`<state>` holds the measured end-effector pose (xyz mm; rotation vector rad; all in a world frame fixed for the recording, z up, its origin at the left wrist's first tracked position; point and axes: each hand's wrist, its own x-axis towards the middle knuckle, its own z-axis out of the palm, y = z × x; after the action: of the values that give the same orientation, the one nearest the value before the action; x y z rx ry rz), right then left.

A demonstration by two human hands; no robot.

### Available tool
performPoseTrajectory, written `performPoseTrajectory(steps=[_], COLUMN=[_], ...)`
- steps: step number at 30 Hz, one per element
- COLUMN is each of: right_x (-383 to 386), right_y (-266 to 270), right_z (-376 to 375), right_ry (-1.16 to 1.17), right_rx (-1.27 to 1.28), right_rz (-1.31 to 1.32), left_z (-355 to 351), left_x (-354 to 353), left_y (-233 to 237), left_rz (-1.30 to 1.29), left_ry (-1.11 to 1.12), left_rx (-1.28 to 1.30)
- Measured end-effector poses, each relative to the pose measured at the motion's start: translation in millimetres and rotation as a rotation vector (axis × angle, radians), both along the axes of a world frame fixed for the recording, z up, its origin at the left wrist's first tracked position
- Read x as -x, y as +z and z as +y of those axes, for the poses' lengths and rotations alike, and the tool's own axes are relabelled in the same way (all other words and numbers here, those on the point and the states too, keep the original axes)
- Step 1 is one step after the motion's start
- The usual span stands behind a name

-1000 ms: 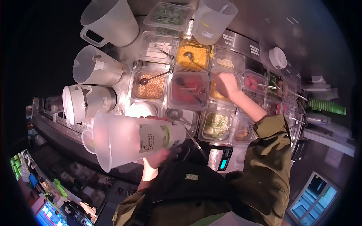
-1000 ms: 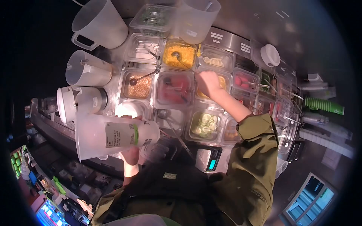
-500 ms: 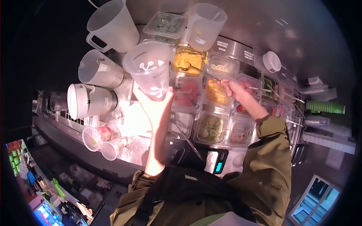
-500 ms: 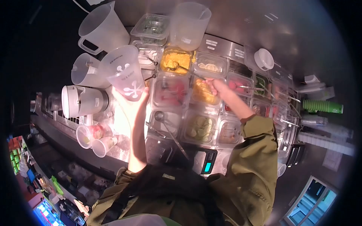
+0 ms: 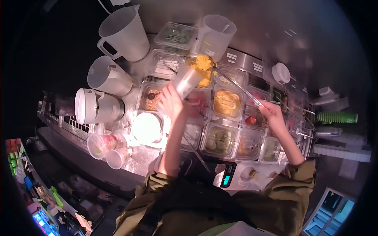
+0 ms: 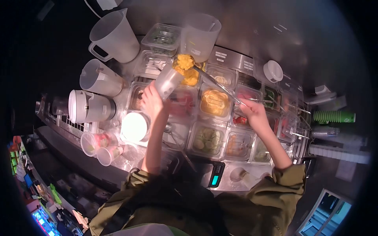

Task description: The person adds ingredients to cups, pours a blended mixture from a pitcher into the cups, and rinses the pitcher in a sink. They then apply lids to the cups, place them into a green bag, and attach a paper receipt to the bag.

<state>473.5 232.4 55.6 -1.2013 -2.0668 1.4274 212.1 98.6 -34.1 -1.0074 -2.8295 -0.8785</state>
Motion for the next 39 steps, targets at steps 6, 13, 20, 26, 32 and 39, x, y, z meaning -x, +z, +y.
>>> performPoseTrajectory(steps=[6,13,20,26,32,39], right_x=[-14.4,-20.1,-37.6,1.1,57.2,131.2], right_y=[60.5,89.2,55.5,18.4,-144.2,-141.0], right_z=[-41.1,-45.8,-50.4,8.6,96.8,35.1], right_ry=[0.431,0.492,-0.059,-0.129,0.264,0.423], right_rx=[-1.330,-1.690,-0.200,0.432,-0.186,-1.146], right_rz=[-0.453,-0.488,0.051,0.085,-0.299,-0.577], left_z=[27.9,27.8,20.6,-17.6,-78.3,-132.9], left_x=[0.5,4.0,15.8,10.8,-17.9,-24.5], left_y=[0.5,10.3,1.7,32.6,82.1,93.4], left_rz=[-0.267,-0.618,-0.716,-0.785,-0.865,-0.916], left_ry=[-0.174,-0.296,-0.310,-0.043,0.015,-0.017], left_rx=[-0.476,-0.689,-0.712,-0.780,-0.831,-0.641])
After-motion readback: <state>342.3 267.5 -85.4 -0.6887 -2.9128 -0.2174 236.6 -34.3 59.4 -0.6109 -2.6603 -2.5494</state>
